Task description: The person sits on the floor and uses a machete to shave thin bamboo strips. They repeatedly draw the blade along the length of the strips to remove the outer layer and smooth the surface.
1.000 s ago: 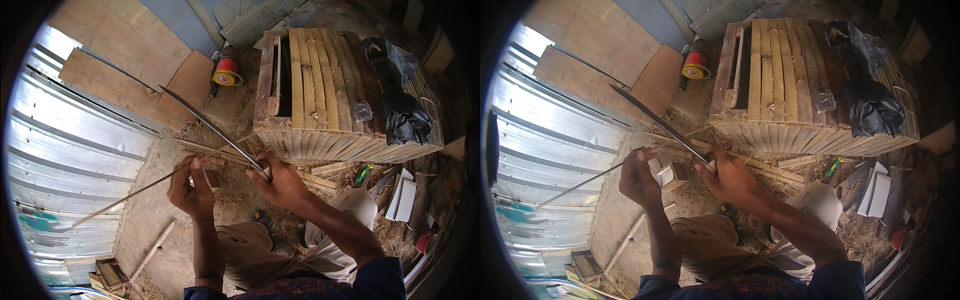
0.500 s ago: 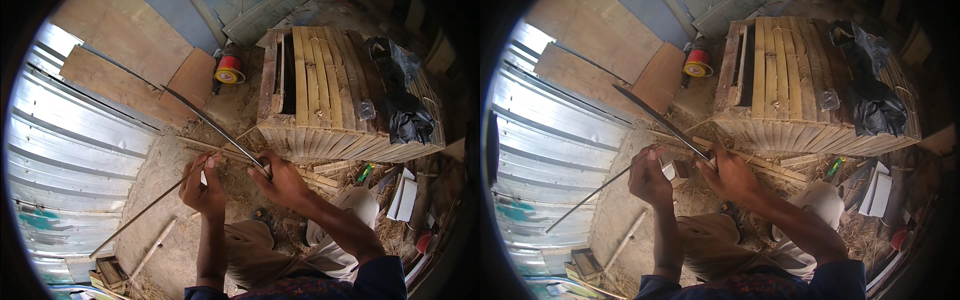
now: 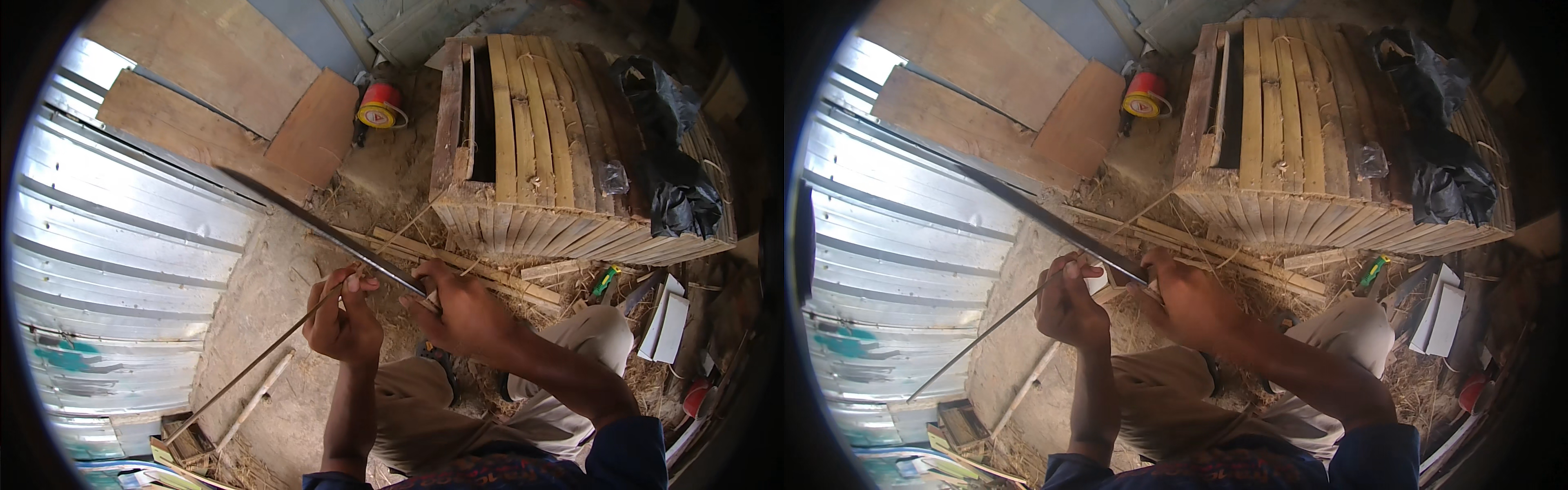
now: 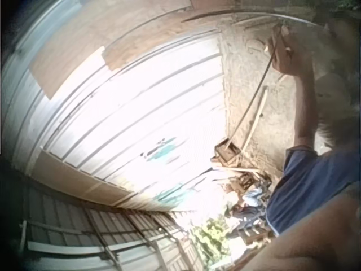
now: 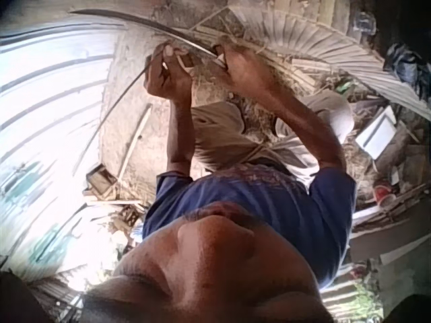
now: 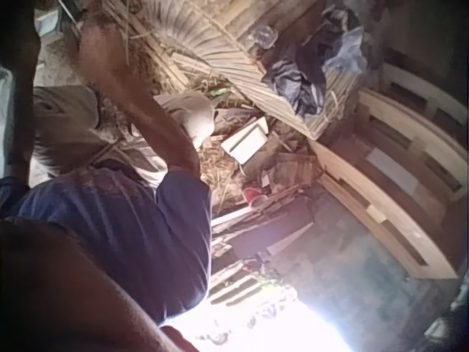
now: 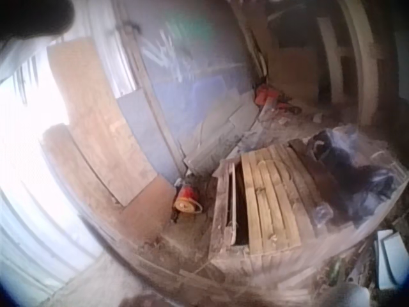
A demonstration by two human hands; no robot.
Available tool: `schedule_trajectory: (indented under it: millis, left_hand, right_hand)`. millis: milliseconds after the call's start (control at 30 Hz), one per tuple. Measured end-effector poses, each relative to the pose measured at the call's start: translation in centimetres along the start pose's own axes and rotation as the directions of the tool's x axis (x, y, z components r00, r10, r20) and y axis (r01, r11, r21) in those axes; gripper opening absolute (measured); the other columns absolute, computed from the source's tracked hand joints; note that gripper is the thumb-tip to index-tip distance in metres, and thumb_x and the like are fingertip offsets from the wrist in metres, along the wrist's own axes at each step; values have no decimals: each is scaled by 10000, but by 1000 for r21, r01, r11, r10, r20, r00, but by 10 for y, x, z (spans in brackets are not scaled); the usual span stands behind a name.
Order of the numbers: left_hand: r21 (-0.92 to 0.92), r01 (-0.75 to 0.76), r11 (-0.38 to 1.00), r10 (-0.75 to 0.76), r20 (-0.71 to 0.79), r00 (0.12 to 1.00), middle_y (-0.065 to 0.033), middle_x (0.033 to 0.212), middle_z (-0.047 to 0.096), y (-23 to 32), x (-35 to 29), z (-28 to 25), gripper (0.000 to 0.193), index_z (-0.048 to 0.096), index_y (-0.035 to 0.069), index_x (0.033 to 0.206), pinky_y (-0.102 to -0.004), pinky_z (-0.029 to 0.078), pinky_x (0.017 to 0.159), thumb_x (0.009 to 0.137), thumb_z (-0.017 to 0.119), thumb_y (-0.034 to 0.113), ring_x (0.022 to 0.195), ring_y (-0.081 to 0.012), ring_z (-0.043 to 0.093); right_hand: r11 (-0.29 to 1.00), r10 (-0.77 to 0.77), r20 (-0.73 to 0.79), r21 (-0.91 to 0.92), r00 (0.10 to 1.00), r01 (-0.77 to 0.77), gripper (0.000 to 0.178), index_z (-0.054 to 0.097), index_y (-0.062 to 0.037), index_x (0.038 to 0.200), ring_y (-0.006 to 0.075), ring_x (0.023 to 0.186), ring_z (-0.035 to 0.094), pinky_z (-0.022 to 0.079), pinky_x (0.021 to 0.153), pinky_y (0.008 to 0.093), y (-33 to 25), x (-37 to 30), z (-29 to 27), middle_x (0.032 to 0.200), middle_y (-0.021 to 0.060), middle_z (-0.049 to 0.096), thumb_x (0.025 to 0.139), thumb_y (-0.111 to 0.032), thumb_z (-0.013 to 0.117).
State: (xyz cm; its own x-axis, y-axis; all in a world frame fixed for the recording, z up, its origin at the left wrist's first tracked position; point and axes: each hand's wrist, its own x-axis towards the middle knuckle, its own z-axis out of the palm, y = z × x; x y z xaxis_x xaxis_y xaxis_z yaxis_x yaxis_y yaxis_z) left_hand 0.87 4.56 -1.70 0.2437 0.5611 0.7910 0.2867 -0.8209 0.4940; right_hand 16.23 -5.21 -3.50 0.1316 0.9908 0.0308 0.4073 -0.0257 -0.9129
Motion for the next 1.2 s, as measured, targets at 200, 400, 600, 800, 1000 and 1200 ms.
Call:
schedule_trajectory:
  millis: [200, 400, 600, 800, 1000, 1200]
  left_hand:
    - [106, 7, 994, -5, -19, 1000, -125, 761, 736, -6, 2, -3, 90, 688, -85, 956, -332, 567, 675, 950, 611, -39, 738, -225, 697]
    - [-4, 193, 981, -193, -81, 978, -140, 818, 734, -11, 2, 0, 131, 692, -94, 902, -315, 553, 701, 969, 601, -29, 725, -201, 689]
    - [-140, 285, 948, -302, -120, 946, -144, 824, 723, -10, 1, 1, 159, 695, -87, 875, -287, 544, 683, 982, 601, -17, 723, -170, 681]
    - [-166, 276, 947, -297, -116, 948, -129, 812, 719, -12, 3, 1, 164, 699, -80, 889, -281, 531, 720, 993, 601, 2, 735, -154, 676]
    - [-225, 335, 915, -367, -116, 923, -115, 803, 719, -11, 5, 3, 163, 705, -62, 892, -287, 519, 755, 995, 615, 27, 754, -149, 673]
    - [-165, 321, 933, -344, -140, 929, -113, 803, 716, -10, 11, 7, 163, 706, -57, 908, -272, 517, 739, 997, 622, 50, 739, -135, 676]
  right_hand:
    - [936, 352, -112, 28, 929, -351, 425, 516, 66, 1154, 269, 586, 682, 537, 563, 393, 9, 8, -8, 740, 179, 663, 984, -309, 623]
    - [983, 156, -177, -69, 972, -171, 450, 517, 74, 1159, 279, 569, 662, 512, 541, 405, 17, 7, -6, 667, 167, 629, 992, -332, 617]
    - [994, 30, -106, -101, 994, -40, 435, 521, 97, 1117, 250, 499, 617, 506, 485, 385, 40, -4, -2, 594, 136, 586, 995, -311, 612]
    - [965, 237, -126, -86, 963, -249, 416, 505, 93, 1097, 286, 515, 649, 502, 456, 401, 44, -12, -13, 628, 164, 612, 1000, -298, 607]
    - [920, 252, -291, -222, 923, -321, 364, 484, 99, 1059, 415, 597, 693, 572, 540, 474, 50, -19, -22, 682, 253, 654, 986, -232, 618]
    - [933, 184, -205, -271, 961, -236, 380, 467, 115, 1059, 430, 621, 696, 546, 531, 464, 69, -33, -15, 647, 252, 620, 1006, -241, 589]
